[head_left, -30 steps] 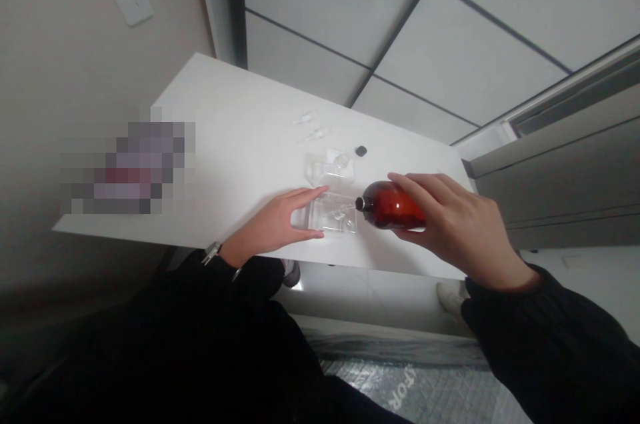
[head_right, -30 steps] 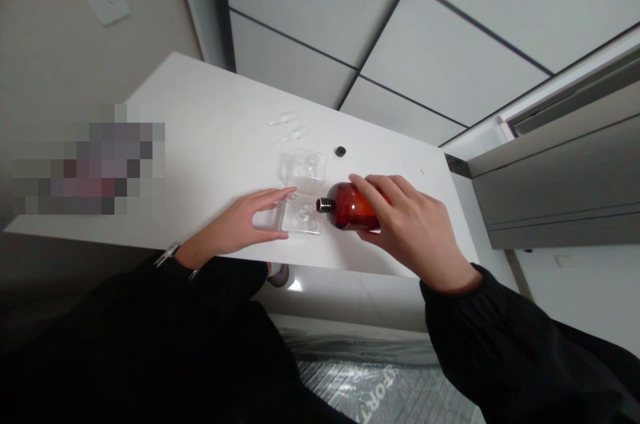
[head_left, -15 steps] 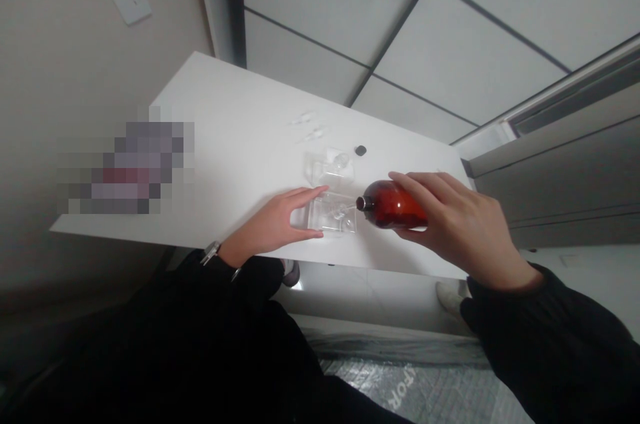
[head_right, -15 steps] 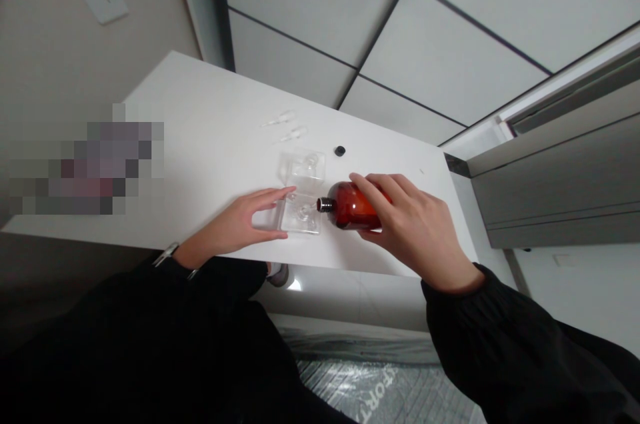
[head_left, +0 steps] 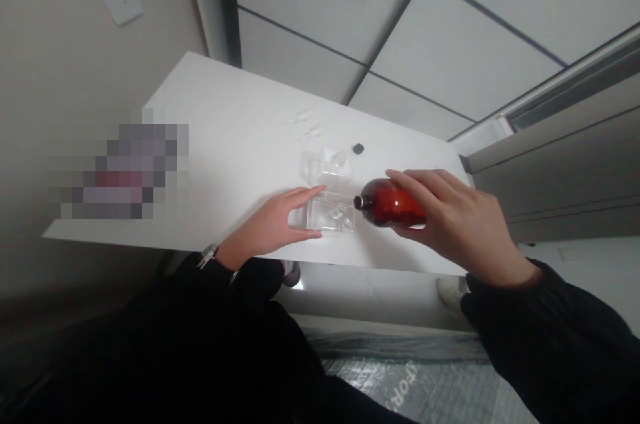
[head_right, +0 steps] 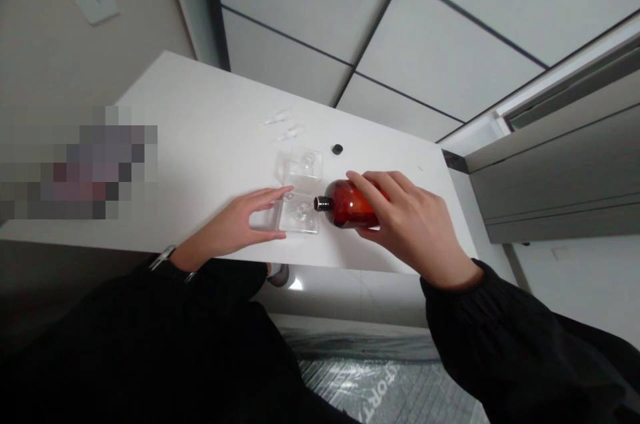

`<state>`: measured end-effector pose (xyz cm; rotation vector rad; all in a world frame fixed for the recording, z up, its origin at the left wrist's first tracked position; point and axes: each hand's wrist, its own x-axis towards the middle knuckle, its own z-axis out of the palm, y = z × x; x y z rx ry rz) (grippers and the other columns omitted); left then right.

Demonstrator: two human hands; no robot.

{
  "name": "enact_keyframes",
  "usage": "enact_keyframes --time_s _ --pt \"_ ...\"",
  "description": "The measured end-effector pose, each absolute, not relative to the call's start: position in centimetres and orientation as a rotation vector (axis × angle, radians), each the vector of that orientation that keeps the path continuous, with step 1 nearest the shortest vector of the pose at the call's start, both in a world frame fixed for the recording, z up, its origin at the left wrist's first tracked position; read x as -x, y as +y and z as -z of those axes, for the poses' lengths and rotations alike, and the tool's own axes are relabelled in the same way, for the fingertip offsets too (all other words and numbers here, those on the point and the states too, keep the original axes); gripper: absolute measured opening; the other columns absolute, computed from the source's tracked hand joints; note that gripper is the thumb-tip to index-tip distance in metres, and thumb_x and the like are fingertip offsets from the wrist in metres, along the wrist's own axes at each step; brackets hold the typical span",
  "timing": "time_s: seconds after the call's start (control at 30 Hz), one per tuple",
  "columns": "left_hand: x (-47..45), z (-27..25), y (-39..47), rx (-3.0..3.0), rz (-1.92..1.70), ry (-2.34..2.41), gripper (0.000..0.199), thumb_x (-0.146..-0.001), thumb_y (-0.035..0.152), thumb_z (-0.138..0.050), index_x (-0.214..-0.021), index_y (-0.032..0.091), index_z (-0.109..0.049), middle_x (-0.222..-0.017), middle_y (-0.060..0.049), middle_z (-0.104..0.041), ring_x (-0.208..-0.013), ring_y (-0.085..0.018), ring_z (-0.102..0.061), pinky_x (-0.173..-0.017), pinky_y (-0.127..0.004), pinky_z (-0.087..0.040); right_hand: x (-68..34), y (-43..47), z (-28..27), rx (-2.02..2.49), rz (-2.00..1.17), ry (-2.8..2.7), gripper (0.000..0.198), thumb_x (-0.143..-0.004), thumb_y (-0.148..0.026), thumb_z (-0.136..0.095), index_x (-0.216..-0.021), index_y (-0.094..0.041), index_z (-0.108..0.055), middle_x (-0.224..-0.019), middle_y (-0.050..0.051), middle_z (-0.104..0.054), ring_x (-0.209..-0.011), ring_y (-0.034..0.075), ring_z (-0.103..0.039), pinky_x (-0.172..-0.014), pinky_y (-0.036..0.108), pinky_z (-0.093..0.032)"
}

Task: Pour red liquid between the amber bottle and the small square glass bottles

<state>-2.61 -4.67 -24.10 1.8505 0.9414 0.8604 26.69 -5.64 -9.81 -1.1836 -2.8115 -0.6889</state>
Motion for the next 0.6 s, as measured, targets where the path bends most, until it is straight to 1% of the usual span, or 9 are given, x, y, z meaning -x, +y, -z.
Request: enact_keyframes --time_s 0.13,0.4,0.6 --pt "2.62 24.17 -4.69 -1.860 -0.869 0.940 0.081 -0.088 0.049 -0.083 -0.160 0.031 -0.051 -0.160 -0.007 -0.060 -0.142 -0.029 -0.061 -0.123 -0.049 -0.049 -26.70 -5.61 9.85 1.193 0.664 -2.812 0.062 -0.086 -0.024 -0.079 -0.144 -0.011 -0.059 -0.127 0.018 -0.076 -0.103 0.031 -0.073 -0.062 0.035 -0.053" --pt "2.55 23.92 -4.67 -1.863 -0.862 0.955 0.081 -0.087 0.048 -0.084 -0.159 0.029 -0.053 -0.158 -0.008 -0.061 -0.141 -0.030 -0.062 -0.121 -0.048 -0.051 -26.61 -5.64 9.80 1.172 0.680 -2.809 0.060 -0.087 -0.022 -0.077 -0.143 -0.011 -0.058 -0.126 0.017 -0.076 -0.102 0.030 -0.073 -0.061 0.034 -0.052" --pt "2.47 23.80 -4.74 -1.854 -0.858 0.954 0.082 -0.087 0.047 -0.084 -0.159 0.027 -0.052 -0.156 -0.009 -0.063 -0.139 -0.030 -0.063 -0.119 -0.048 -0.052 -26.55 -5.63 9.77 1.156 0.719 -2.815 0.059 -0.089 -0.025 -0.075 -0.144 -0.011 -0.057 -0.125 0.017 -0.076 -0.101 0.030 -0.073 -0.060 0.035 -0.052"
